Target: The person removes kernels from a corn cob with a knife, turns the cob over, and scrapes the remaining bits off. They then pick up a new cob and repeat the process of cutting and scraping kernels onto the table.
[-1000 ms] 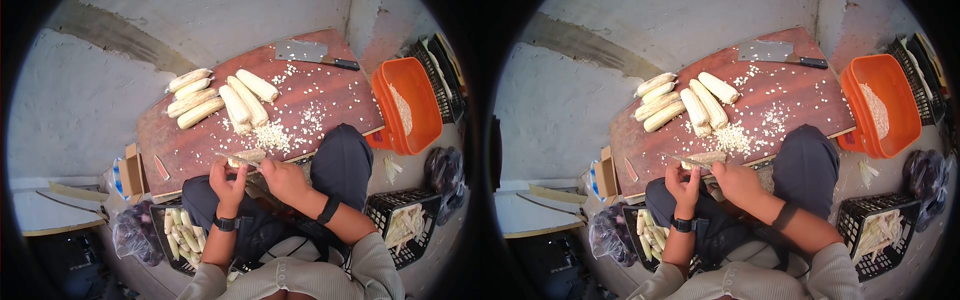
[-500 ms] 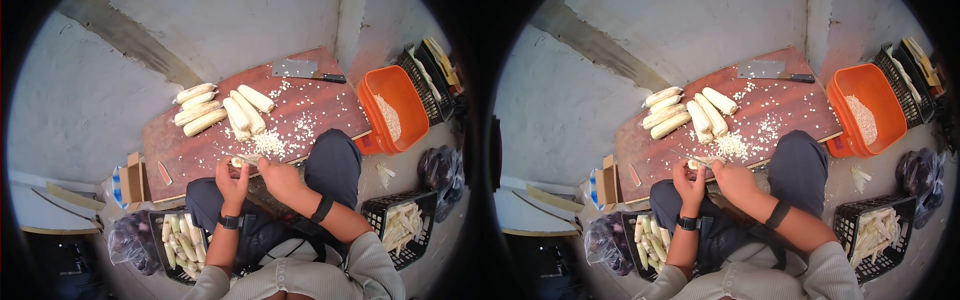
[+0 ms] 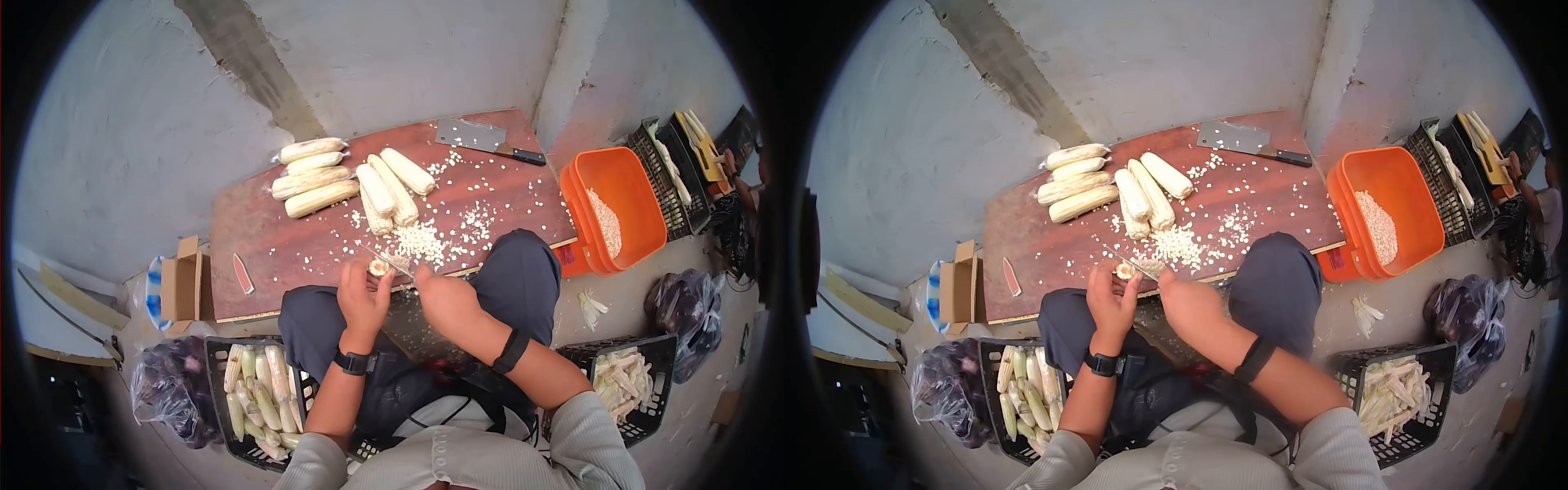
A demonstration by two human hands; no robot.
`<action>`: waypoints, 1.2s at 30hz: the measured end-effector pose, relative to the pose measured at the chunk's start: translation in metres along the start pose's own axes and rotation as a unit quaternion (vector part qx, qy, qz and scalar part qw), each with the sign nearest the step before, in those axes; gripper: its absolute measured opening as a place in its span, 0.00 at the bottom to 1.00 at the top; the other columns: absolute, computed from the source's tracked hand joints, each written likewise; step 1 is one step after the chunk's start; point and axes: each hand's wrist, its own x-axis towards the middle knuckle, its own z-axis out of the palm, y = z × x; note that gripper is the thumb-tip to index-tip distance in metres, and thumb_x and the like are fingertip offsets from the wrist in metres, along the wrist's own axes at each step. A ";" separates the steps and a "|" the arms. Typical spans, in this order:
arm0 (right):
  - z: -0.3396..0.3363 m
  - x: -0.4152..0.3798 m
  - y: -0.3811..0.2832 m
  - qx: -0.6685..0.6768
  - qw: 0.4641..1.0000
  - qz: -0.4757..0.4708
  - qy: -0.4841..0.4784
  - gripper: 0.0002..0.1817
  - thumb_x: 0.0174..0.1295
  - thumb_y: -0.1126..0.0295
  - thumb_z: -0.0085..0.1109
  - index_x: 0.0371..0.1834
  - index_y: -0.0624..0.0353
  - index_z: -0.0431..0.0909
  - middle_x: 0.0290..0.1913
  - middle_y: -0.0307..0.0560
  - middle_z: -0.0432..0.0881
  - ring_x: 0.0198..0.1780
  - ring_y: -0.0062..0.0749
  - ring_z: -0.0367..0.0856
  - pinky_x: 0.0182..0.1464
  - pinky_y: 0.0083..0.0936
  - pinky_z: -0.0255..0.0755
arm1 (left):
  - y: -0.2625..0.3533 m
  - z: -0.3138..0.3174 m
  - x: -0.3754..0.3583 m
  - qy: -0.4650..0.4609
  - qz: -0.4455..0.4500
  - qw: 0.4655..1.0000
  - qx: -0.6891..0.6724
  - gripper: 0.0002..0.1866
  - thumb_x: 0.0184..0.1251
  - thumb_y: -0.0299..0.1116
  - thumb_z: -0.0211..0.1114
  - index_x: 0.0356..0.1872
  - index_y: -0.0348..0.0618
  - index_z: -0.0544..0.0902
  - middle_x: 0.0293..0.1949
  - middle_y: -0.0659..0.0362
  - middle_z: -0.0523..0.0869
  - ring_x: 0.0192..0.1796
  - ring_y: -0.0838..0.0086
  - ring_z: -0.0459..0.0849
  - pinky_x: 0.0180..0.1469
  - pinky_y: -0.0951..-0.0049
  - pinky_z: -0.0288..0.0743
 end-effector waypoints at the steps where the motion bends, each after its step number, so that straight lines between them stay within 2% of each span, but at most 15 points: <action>1: -0.002 0.004 -0.002 0.004 1.000 0.000 0.000 0.09 0.55 0.76 0.52 0.38 0.65 0.67 0.23 0.55 0.81 0.28 0.51 0.83 0.29 0.41 0.76 | 0.000 0.000 -0.001 0.002 0.002 1.000 0.000 0.18 0.55 0.29 0.73 0.43 0.35 0.77 0.37 0.55 0.77 0.27 0.76 0.79 0.27 0.79 0.75; 7: 0.009 0.031 -0.001 0.016 0.999 -0.035 -0.014 0.09 0.59 0.72 0.52 0.39 0.65 0.67 0.25 0.59 0.81 0.29 0.53 0.83 0.30 0.43 0.75 | 0.004 0.001 -0.004 -0.018 0.058 0.997 0.037 0.18 0.55 0.30 0.73 0.43 0.34 0.76 0.36 0.54 0.77 0.26 0.76 0.79 0.26 0.79 0.75; 10: 0.014 0.038 0.006 0.037 0.998 -0.040 -0.013 0.10 0.63 0.68 0.50 0.40 0.65 0.66 0.25 0.60 0.80 0.30 0.56 0.82 0.31 0.46 0.74 | 0.004 0.001 -0.001 -0.006 -0.022 1.000 -0.020 0.18 0.56 0.30 0.73 0.43 0.33 0.76 0.36 0.54 0.77 0.26 0.75 0.79 0.28 0.78 0.76; 14: 0.017 0.030 0.009 0.149 0.989 -0.012 0.019 0.12 0.68 0.64 0.48 0.40 0.64 0.65 0.25 0.62 0.79 0.31 0.60 0.80 0.31 0.50 0.71 | 0.003 -0.002 -0.001 0.013 -0.046 0.998 -0.034 0.18 0.56 0.30 0.72 0.44 0.33 0.77 0.37 0.55 0.76 0.28 0.76 0.79 0.29 0.79 0.76; 17: 0.007 0.021 0.005 0.167 0.985 0.026 0.041 0.14 0.70 0.62 0.47 0.40 0.64 0.65 0.25 0.62 0.79 0.29 0.61 0.79 0.31 0.51 0.70 | 0.001 -0.009 0.002 0.014 -0.076 0.996 -0.045 0.18 0.55 0.28 0.72 0.45 0.35 0.76 0.37 0.54 0.76 0.29 0.74 0.81 0.28 0.77 0.77; 26: 0.014 -0.002 0.003 0.087 0.996 0.012 0.005 0.13 0.70 0.61 0.46 0.39 0.62 0.67 0.22 0.57 0.79 0.25 0.56 0.79 0.28 0.47 0.71 | -0.005 -0.005 0.005 0.011 -0.085 0.994 -0.062 0.19 0.56 0.27 0.71 0.48 0.34 0.76 0.41 0.53 0.75 0.30 0.75 0.80 0.31 0.79 0.79; 29: 0.018 -0.009 0.011 0.068 0.998 0.009 0.011 0.13 0.68 0.62 0.50 0.35 0.62 0.66 0.19 0.55 0.77 0.23 0.53 0.80 0.26 0.44 0.73 | -0.003 -0.004 0.004 0.030 -0.104 0.993 -0.055 0.19 0.56 0.28 0.71 0.48 0.36 0.77 0.38 0.56 0.75 0.35 0.75 0.76 0.32 0.78 0.77; 32: 0.029 -0.015 0.020 0.063 0.998 -0.004 0.022 0.12 0.69 0.62 0.47 0.37 0.61 0.69 0.21 0.54 0.79 0.25 0.52 0.80 0.26 0.45 0.71 | -0.005 -0.010 0.009 0.016 -0.090 0.996 0.014 0.19 0.58 0.31 0.71 0.48 0.36 0.77 0.39 0.55 0.76 0.36 0.71 0.76 0.35 0.75 0.75; 36: 0.027 -0.011 0.018 0.019 1.000 0.012 0.004 0.09 0.67 0.65 0.47 0.37 0.61 0.69 0.22 0.52 0.80 0.25 0.48 0.81 0.26 0.42 0.73 | -0.007 -0.006 0.008 0.023 -0.091 0.996 0.011 0.19 0.59 0.33 0.70 0.48 0.34 0.77 0.40 0.53 0.77 0.37 0.68 0.76 0.40 0.71 0.73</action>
